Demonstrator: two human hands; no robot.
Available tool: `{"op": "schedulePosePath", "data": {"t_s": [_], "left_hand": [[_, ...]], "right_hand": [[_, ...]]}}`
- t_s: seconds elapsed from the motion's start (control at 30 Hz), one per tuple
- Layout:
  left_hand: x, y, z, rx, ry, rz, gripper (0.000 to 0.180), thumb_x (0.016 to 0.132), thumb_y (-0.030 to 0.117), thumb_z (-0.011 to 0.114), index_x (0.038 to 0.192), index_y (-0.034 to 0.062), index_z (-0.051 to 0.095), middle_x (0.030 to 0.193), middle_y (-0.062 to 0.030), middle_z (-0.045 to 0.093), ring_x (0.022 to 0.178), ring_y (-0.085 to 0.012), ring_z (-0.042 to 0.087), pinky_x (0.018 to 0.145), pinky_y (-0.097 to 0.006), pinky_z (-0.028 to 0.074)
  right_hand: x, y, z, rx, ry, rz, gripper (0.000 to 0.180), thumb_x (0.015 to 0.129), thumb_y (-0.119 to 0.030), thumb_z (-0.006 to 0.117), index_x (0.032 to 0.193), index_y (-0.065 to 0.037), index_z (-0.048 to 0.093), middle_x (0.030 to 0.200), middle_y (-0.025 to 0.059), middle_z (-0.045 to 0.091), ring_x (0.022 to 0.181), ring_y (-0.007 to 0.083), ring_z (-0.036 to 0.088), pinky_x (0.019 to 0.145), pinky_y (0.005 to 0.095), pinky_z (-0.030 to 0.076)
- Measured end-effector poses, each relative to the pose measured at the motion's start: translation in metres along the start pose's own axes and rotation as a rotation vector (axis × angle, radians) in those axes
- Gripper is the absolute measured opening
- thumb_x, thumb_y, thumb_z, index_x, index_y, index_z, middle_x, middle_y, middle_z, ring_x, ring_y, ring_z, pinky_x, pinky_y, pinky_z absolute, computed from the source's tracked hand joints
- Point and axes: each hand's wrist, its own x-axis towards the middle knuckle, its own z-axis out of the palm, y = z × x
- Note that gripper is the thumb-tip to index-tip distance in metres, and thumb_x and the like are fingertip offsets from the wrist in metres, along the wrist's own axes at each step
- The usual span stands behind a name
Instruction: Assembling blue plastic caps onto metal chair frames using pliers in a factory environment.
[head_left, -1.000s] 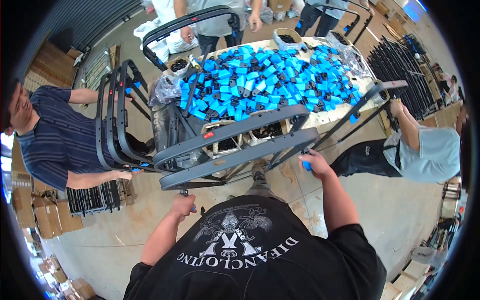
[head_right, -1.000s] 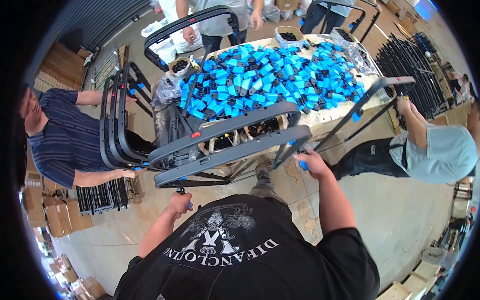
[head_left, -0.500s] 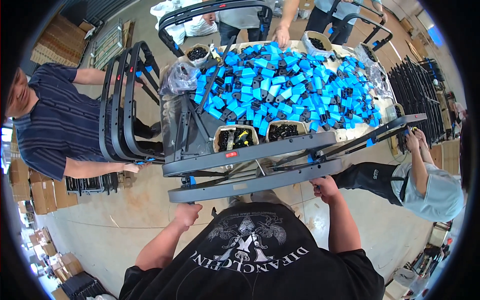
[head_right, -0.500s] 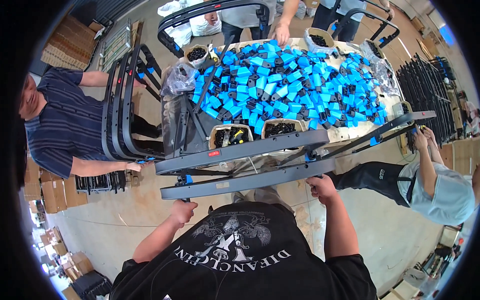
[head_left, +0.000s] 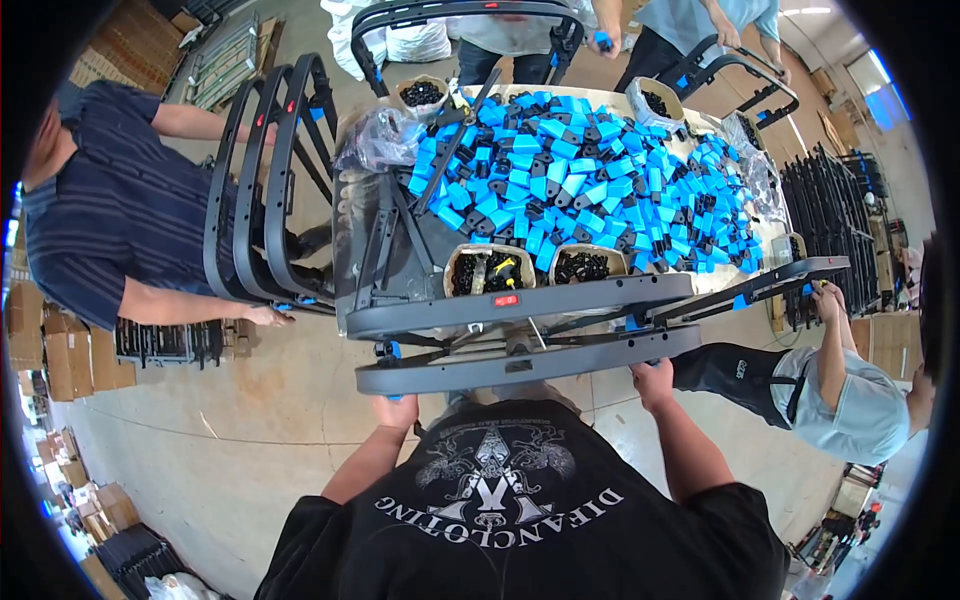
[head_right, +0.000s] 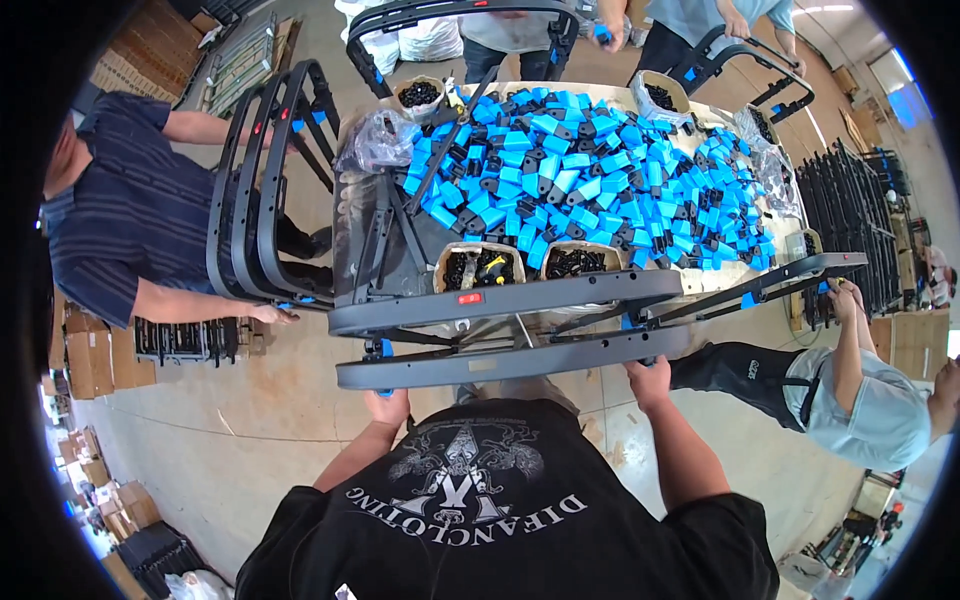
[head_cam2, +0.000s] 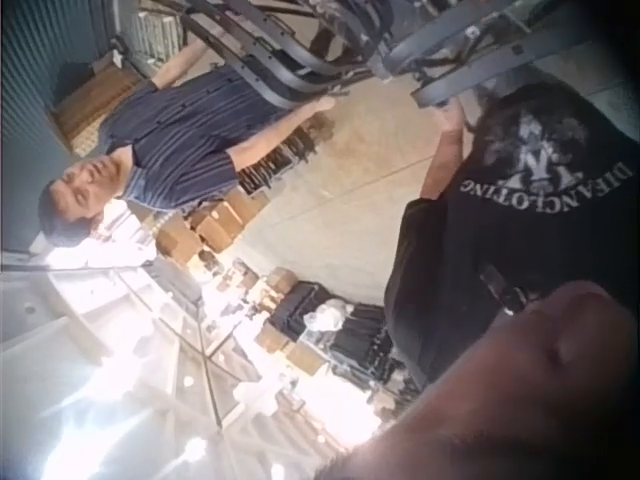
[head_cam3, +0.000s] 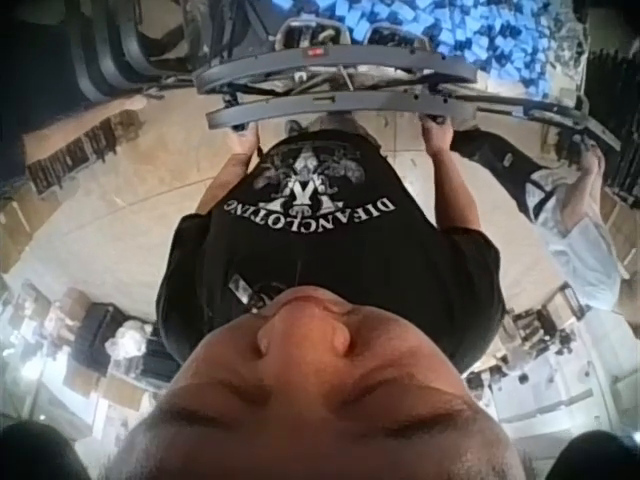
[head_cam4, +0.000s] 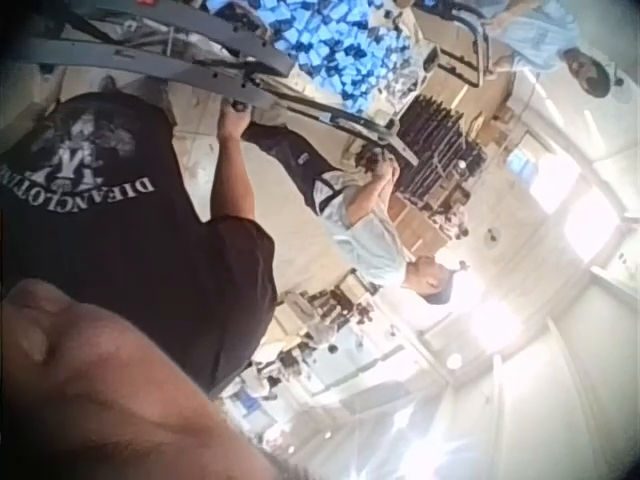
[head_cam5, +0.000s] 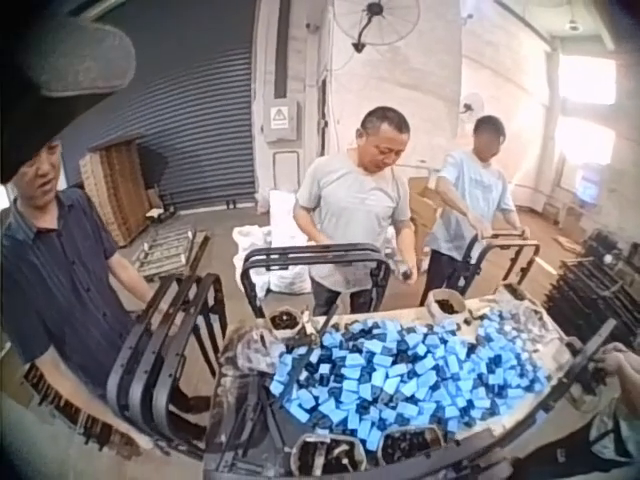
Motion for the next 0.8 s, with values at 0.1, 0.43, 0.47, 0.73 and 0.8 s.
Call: {"op": "schedulePosePath", "data": {"t_s": [0.1,0.43,0.47,0.73,0.8], "left_hand": [[0.003,0.002,0.004,-0.179,-0.016,-0.064,0.034,0.08,0.026,0.078,0.104,0.0044,0.069,0.098,-0.0155,0.072,0.09,-0.0322,0.07,0.08,-0.043,0.054],[0.017,-0.011,-0.035,0.117,-0.518,-0.082,0.049,0.076,0.036,0.086,0.102,0.0015,0.063,0.099,-0.0078,0.067,0.091,-0.0242,0.064,0.087,-0.041,0.052],[0.017,-0.008,-0.031,0.021,-0.436,0.068,0.044,0.077,0.033,0.084,0.102,0.0026,0.063,0.101,-0.0085,0.067,0.094,-0.0261,0.064,0.088,-0.043,0.051],[0.048,-0.029,-0.008,0.198,-0.39,0.593,0.028,0.08,0.028,0.076,0.097,0.0091,0.064,0.096,-0.0092,0.067,0.091,-0.0317,0.064,0.081,-0.046,0.05],[0.043,-0.037,-0.005,0.14,-0.398,0.472,0.029,0.081,0.03,0.075,0.098,0.0097,0.065,0.098,-0.0089,0.067,0.094,-0.0315,0.064,0.083,-0.046,0.05]], "right_hand": [[0.011,0.015,0.015,-0.054,0.24,-0.41,0.045,0.081,-0.016,0.074,0.121,-0.001,0.059,0.101,0.0097,0.07,0.088,0.0217,0.064,0.082,0.0348,0.05],[0.005,-0.045,-0.019,-0.607,-0.374,-0.294,0.059,0.074,-0.023,0.083,0.125,-0.002,0.061,0.118,0.0153,0.069,0.11,0.031,0.064,0.099,0.0403,0.049],[0.01,-0.035,-0.021,-0.601,-0.373,-0.288,0.059,0.074,-0.023,0.083,0.125,-0.002,0.061,0.118,0.0153,0.069,0.11,0.031,0.064,0.099,0.0403,0.049],[0.05,0.018,0.0,-0.611,-0.186,-0.809,0.04,0.079,-0.021,0.077,0.116,-0.008,0.065,0.113,0.0128,0.069,0.107,0.0313,0.064,0.097,0.0409,0.049],[0.051,0.02,0.002,-0.511,-0.205,-0.697,0.039,0.08,-0.021,0.077,0.115,-0.008,0.066,0.113,0.0127,0.069,0.107,0.0306,0.064,0.097,0.041,0.049]]}}
